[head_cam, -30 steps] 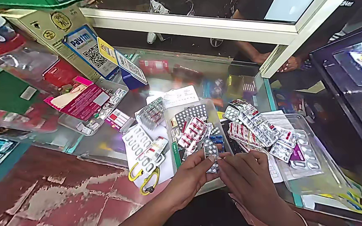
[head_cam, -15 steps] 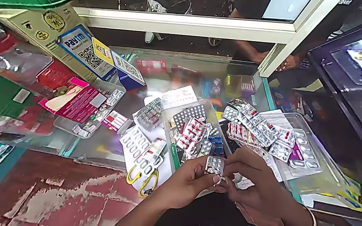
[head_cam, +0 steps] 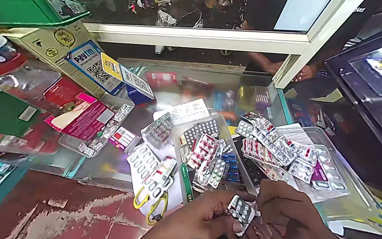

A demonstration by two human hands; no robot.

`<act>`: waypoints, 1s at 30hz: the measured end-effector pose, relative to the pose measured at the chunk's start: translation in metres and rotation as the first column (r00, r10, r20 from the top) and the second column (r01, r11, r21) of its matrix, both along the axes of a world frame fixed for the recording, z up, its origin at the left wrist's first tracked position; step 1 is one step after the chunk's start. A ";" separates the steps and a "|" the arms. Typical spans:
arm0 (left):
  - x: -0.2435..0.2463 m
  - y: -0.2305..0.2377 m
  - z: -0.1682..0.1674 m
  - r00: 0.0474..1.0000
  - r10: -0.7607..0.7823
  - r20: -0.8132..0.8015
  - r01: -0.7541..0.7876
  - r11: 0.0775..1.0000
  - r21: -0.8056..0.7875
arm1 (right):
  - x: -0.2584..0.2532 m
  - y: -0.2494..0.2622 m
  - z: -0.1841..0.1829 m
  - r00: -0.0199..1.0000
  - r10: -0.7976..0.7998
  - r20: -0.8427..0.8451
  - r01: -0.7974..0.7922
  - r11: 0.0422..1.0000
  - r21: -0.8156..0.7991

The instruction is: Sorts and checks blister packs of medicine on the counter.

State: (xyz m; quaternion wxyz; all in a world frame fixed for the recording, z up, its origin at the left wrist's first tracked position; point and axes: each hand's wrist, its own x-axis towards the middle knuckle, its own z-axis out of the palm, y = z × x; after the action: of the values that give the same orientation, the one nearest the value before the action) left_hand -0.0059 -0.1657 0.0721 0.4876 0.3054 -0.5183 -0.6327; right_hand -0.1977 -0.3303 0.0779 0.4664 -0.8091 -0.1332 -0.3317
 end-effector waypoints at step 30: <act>0.009 -0.005 0.005 0.955 -0.019 0.295 0.039 0.997 -0.063 | -0.015 0.022 0.012 0.903 0.139 -0.406 -0.094 0.987 0.131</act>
State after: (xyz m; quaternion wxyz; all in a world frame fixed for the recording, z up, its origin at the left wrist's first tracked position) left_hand 0.0028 -0.1705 0.0768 0.4059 0.3716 -0.6109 -0.5692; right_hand -0.2123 -0.3088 0.0898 0.5462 -0.8250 -0.0614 -0.1310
